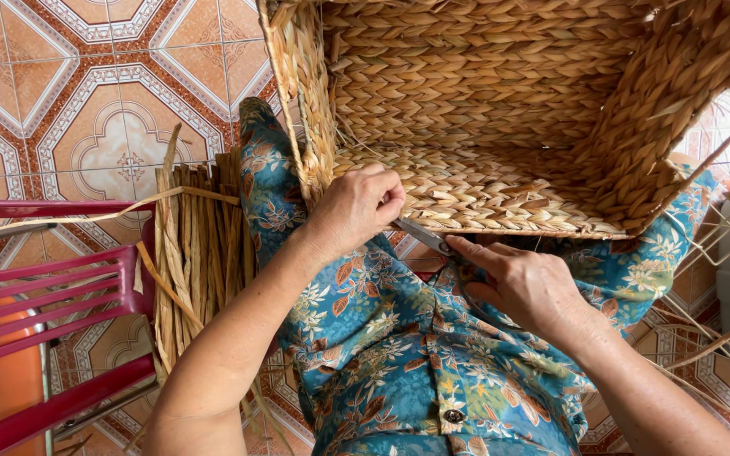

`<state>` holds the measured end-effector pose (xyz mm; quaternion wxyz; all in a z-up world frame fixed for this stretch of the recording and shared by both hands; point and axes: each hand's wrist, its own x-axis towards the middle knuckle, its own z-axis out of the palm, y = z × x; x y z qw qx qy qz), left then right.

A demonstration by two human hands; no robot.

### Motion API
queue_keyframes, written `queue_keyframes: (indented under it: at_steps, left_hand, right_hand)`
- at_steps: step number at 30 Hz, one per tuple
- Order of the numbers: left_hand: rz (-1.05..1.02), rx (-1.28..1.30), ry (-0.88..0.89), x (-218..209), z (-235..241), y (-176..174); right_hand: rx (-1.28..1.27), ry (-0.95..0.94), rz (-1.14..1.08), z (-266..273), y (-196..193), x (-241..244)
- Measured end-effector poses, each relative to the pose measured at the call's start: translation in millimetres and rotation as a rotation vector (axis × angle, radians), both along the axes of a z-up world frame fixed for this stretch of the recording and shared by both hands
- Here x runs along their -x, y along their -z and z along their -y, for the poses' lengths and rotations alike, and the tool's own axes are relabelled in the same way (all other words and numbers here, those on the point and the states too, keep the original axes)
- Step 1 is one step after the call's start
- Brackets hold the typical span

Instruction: The person trims the edges of a woven basket using scissors. They rotate the basket to access different sides and cut protruding strands. The person then places the basket on the floor and uses a small wooden block to press down on the basket's edge.

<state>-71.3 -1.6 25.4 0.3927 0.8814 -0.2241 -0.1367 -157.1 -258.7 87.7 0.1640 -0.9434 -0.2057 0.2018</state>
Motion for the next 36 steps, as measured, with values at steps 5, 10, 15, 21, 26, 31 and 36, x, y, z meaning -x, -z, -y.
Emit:
queue_keyframes:
  at_steps: [5,10,15,21,26,31,36]
  left_hand:
    - [-0.051,0.089,-0.067,-2.1,2.8,18.7]
    - [-0.120,0.012,-0.116,-13.8,3.5,26.0]
    - [-0.148,0.166,0.075,-8.4,31.7,36.6]
    - [-0.102,-0.070,0.080,-20.2,68.6,51.3]
    - [0.064,-0.018,0.059,-21.5,77.2,46.7]
    - [0.128,0.035,0.083,-19.4,77.1,35.1]
    - [0.201,0.076,0.136,-16.0,74.8,24.6]
  right_hand:
    - [0.068,0.049,-0.150,10.1,1.7,8.8]
    - [0.023,0.101,-0.131,35.5,-8.6,11.5]
    - [0.309,0.224,-0.296,67.7,-17.2,-2.9]
    - [0.434,0.232,-0.347,73.2,-21.2,-25.6]
    - [0.486,0.184,-0.380,63.7,-21.8,-41.1]
    - [0.472,0.189,-0.380,59.9,-24.1,-41.2]
    - [0.339,0.178,-0.243,60.5,-25.8,-33.1]
